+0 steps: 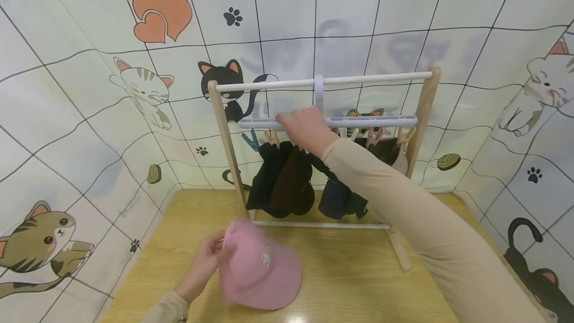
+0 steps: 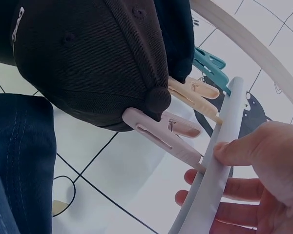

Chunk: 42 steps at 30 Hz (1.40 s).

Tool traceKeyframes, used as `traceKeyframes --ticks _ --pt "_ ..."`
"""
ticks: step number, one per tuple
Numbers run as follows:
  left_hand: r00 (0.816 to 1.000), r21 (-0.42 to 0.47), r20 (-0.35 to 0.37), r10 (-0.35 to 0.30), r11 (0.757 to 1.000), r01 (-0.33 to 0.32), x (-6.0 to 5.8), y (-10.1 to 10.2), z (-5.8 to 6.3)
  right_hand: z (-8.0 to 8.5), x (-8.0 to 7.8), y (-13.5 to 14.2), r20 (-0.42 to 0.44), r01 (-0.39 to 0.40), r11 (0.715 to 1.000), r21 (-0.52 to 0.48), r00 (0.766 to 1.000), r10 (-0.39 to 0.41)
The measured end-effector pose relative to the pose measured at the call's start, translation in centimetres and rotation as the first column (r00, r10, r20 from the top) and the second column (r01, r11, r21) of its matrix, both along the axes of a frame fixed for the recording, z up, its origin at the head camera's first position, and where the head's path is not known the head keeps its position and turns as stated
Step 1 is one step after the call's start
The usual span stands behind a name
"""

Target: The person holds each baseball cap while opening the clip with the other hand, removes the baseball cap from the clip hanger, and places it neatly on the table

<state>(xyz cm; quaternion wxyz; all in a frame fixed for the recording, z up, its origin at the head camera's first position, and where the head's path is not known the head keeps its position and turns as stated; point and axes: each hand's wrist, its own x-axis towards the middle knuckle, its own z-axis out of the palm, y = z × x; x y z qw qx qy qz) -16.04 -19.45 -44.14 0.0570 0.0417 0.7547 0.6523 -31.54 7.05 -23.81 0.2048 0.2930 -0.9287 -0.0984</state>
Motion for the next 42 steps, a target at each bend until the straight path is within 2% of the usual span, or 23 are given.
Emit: traceKeyframes --ticks 5,10,16,22,26,29,33,38,42 --pt "0.992 -0.028 0.108 0.067 0.998 -0.064 0.2 -0.9 -1.6 -0.1 0.0 0.2 0.017 0.013 1.0 0.013 1.0 -0.013" --pt "0.981 -0.099 0.148 0.125 0.989 -0.111 0.3 -1.6 -2.9 -0.1 0.1 0.3 0.031 0.002 1.0 0.006 1.0 -0.002" --pt "0.982 -0.115 0.18 0.05 0.993 -0.03 0.1 -2.8 -3.9 -0.1 0.2 0.4 0.015 -0.01 1.0 0.011 1.0 0.01" --pt "0.981 -0.127 0.194 -0.014 0.991 0.039 -0.4 -4.1 -4.2 -0.1 0.4 0.5 0.018 -0.012 1.0 -0.001 1.0 0.012" --pt "0.98 -0.174 0.201 -0.007 0.984 0.042 -0.8 -4.6 -3.9 -0.1 0.5 0.6 0.023 -0.009 1.0 -0.008 1.0 0.009" --pt "0.981 -0.214 0.193 0.024 0.977 0.018 -1.1 -4.8 -3.2 -0.1 0.6 0.6 0.03 -0.01 1.0 -0.011 0.999 0.01" --pt "0.988 -0.264 0.136 0.075 0.964 -0.037 -1.8 -5.1 -2.0 -0.1 0.7 0.7 0.037 -0.012 1.0 -0.017 0.999 0.012" --pt "0.991 -0.368 0.028 0.132 0.923 -0.113 -2.6 -5.4 -0.3 -0.1 0.7 0.8 0.047 -0.03 0.999 -0.035 0.998 0.031" --pt "0.989 -0.451 -0.084 0.126 0.88 -0.15 -3.2 -5.3 1.0 0.0 0.8 0.9 0.056 -0.046 0.998 -0.039 0.997 0.048"
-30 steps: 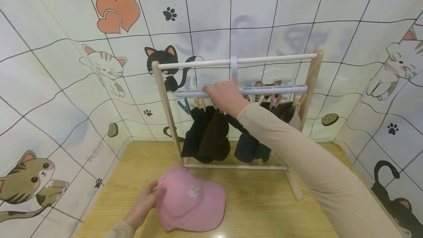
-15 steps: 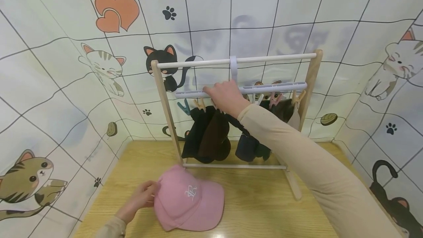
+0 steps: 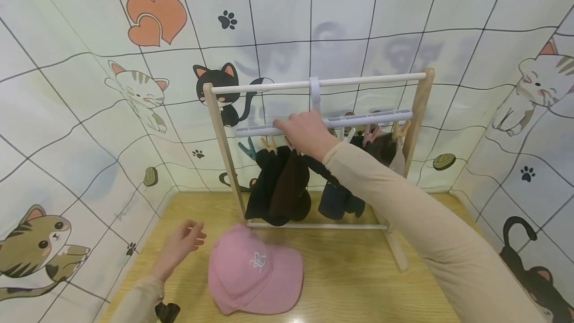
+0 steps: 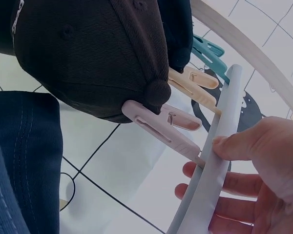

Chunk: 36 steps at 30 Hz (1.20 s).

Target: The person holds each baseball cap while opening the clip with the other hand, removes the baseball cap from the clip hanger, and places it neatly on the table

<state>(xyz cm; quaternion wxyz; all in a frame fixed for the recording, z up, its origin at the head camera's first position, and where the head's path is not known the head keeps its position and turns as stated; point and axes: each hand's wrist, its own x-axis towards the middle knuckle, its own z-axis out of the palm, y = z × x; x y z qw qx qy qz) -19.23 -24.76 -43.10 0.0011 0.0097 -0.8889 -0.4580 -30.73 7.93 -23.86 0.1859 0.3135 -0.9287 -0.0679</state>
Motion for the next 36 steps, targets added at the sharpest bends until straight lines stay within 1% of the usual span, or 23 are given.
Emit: traceKeyframes --ticks 3,5,7,11,14,18,22,26,28,31,33,36 --pt "0.995 -0.102 -0.097 -0.029 0.995 0.019 -0.6 0.5 1.0 0.1 0.0 0.1 0.004 -0.005 1.0 0.008 1.0 0.005" --pt "0.985 -0.171 -0.161 -0.056 0.985 0.028 -0.9 1.0 1.6 0.1 0.0 0.1 0.008 -0.009 1.0 0.01 1.0 0.009" --pt "0.973 -0.22 -0.213 -0.086 0.975 0.038 -1.2 1.6 2.3 0.1 0.0 0.2 0.006 -0.014 1.0 0.013 1.0 0.014" --pt "0.942 -0.25 -0.303 -0.147 0.966 0.07 -1.6 2.7 3.6 0.0 0.1 0.3 0.004 -0.022 1.0 0.017 1.0 0.021" --pt "0.923 -0.259 -0.338 -0.182 0.961 0.095 -1.9 3.6 4.4 0.1 0.2 0.4 0.005 -0.02 0.999 0.032 1.0 0.019" --pt "0.908 -0.288 -0.349 -0.232 0.949 0.131 -2.4 4.6 5.3 0.2 0.3 0.5 0.008 -0.023 0.999 0.043 1.0 0.023" --pt "0.895 -0.292 -0.348 -0.279 0.939 0.179 -2.7 5.5 6.0 0.4 0.4 0.6 -0.001 -0.045 0.998 0.036 0.999 0.045" --pt "0.88 -0.302 -0.354 -0.317 0.929 0.213 -2.9 6.3 6.8 0.4 0.5 0.7 -0.014 -0.06 0.997 0.047 0.998 0.061" --pt "0.87 -0.315 -0.357 -0.34 0.921 0.231 -2.9 6.6 7.2 0.4 0.5 0.7 -0.01 -0.061 0.997 0.056 0.998 0.062" --pt "0.861 -0.336 -0.35 -0.37 0.907 0.253 -3.1 7.0 7.5 0.4 0.5 0.7 0.002 -0.056 0.996 0.064 0.998 0.056" --pt "0.861 -0.35 -0.333 -0.385 0.898 0.267 -3.1 7.2 7.7 0.5 0.5 0.7 0.012 -0.055 0.996 0.066 0.998 0.055" --pt "0.866 -0.362 -0.3 -0.399 0.888 0.283 -3.2 7.5 7.9 0.6 0.4 0.7 0.022 -0.051 0.996 0.076 0.999 0.049"
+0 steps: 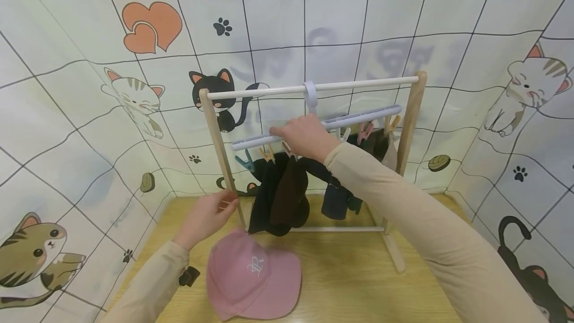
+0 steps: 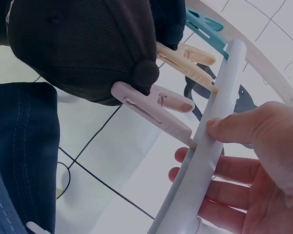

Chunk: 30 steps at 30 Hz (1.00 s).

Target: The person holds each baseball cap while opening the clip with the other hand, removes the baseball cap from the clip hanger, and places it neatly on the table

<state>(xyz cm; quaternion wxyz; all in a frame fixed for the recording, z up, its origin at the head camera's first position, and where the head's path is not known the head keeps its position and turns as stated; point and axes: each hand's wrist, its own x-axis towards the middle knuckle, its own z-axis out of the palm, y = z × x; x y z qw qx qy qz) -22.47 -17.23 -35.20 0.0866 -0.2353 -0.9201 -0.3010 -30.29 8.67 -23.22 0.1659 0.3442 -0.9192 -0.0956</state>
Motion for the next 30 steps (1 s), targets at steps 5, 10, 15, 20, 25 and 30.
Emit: traceKeyframes --ticks 5,10,15,20,25,30 --pt "1.0 -0.01 0.024 -0.012 1.0 0.012 -0.4 0.7 0.0 0.3 0.1 -0.1 0.045 0.014 1.0 0.008 0.999 -0.014" --pt "0.998 -0.021 -0.015 -0.055 0.998 0.055 -0.8 2.1 0.1 0.7 0.2 -0.1 0.101 0.034 0.999 0.005 0.994 -0.035" --pt "0.995 -0.009 -0.009 -0.096 0.995 0.096 -1.3 3.9 0.1 1.0 0.3 -0.1 0.149 0.046 0.999 0.004 0.988 -0.046" --pt "0.995 0.006 -0.034 -0.091 0.996 0.091 -1.8 5.6 0.1 1.1 0.3 0.0 0.17 0.039 0.999 -0.011 0.985 -0.036" --pt "0.998 0.025 -0.033 -0.046 0.999 0.047 -2.4 6.7 0.0 1.1 0.4 0.1 0.161 0.019 1.0 -0.014 0.987 -0.017" --pt "0.996 0.031 -0.057 -0.068 0.997 0.07 -2.9 7.3 -0.3 1.0 0.6 0.2 0.154 0.021 1.0 -0.021 0.988 -0.017"
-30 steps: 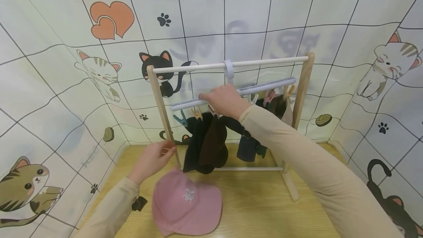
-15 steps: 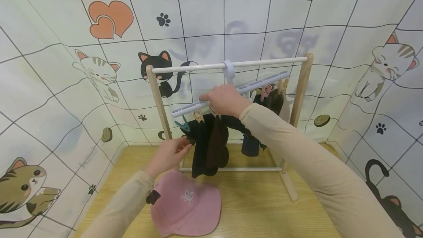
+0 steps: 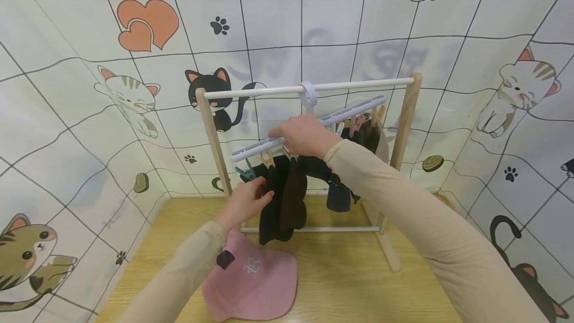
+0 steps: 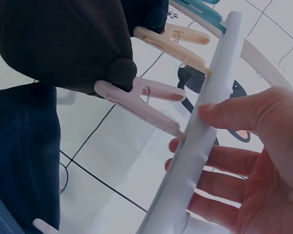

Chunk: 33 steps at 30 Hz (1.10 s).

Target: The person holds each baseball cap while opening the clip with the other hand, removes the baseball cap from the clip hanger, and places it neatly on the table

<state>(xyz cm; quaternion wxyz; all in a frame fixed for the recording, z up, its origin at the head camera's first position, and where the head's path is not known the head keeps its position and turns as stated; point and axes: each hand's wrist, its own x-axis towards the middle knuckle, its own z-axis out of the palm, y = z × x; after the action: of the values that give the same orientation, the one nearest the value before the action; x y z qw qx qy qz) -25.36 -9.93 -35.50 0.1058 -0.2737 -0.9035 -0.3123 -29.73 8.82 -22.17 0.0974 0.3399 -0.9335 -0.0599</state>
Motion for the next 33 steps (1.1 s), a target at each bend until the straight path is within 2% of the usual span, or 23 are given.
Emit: traceKeyframes --ticks 5,9,13,16,20,25,33 --pt "0.999 0.012 -0.045 0.005 1.0 -0.004 0.1 0.2 -0.1 -0.6 0.1 0.0 -0.04 -0.018 0.998 -0.058 0.999 0.016" --pt "1.0 0.02 -0.015 0.001 1.0 -0.001 0.2 0.2 0.1 -1.3 0.0 0.0 -0.093 -0.034 0.996 -0.084 0.995 0.026" --pt "0.999 0.032 0.024 -0.047 0.998 0.046 0.5 0.5 0.6 -1.8 -0.1 0.0 -0.144 -0.035 0.995 -0.089 0.989 0.022" --pt "0.996 0.033 0.028 -0.085 0.996 0.084 0.7 0.7 0.9 -2.1 0.0 0.0 -0.157 -0.038 0.987 -0.155 0.988 0.013" --pt "0.995 0.027 0.021 -0.093 0.995 0.093 1.0 0.9 0.9 -2.4 0.2 0.1 -0.213 -0.051 0.973 -0.226 0.977 0.002" --pt "0.996 0.017 0.003 -0.089 0.996 0.089 1.3 1.0 1.1 -2.4 0.6 -0.2 -0.301 -0.054 0.984 -0.172 0.954 -0.001" --pt "0.998 0.05 -0.012 -0.054 0.997 0.055 1.6 1.1 1.5 -1.9 1.4 -1.6 -0.269 -0.042 0.985 -0.17 0.963 -0.005"
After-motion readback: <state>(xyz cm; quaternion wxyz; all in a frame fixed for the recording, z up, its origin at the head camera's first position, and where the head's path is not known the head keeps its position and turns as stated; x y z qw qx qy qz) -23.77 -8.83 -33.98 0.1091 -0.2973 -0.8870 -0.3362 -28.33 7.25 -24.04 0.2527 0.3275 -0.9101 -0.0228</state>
